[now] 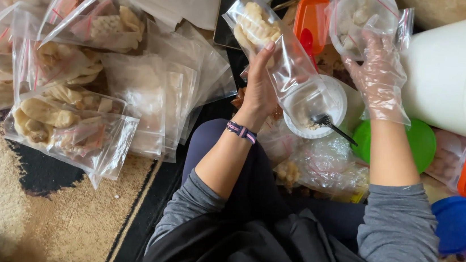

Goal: Manually placing individual food items into plastic bags for final packaging while wearing protective gloves.

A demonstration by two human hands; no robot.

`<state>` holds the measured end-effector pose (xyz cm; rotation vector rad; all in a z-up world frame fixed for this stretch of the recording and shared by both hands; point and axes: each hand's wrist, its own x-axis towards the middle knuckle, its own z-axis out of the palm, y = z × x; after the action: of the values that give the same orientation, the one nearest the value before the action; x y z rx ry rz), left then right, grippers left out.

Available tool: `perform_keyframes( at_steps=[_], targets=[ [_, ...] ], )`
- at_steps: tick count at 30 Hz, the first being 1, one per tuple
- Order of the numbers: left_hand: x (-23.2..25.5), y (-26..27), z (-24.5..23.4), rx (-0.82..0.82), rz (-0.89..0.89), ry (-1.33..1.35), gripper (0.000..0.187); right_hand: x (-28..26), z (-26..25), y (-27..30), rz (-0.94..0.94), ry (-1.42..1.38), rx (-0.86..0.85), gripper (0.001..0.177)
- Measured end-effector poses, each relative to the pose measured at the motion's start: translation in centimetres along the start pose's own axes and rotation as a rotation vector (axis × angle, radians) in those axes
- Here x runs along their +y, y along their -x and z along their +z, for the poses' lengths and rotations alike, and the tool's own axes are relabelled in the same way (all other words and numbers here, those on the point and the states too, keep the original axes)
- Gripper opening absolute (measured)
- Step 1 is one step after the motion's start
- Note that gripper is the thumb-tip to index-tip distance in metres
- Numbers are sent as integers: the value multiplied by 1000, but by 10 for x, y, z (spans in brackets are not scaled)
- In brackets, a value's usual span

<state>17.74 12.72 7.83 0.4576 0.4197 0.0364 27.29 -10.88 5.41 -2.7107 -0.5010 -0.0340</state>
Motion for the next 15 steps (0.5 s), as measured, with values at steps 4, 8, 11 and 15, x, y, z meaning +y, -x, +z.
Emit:
perform_keyframes(
  at_steps=[4,8,11,15],
  targets=[
    [-2,-2,-4,11,-38,3,105,9,17,-7,-147,411,111,74],
    [-17,-15,-25,-60,-6,72,92,25,31,-15,-105,473,54,83],
    [-7,-7,-12,7,-36,44,99,17,23,-19,-120,517,31,62],
    [-13,-12,-22,-37,-20,46,99,25,26,-20,-107,549,-6,49]
  ],
)
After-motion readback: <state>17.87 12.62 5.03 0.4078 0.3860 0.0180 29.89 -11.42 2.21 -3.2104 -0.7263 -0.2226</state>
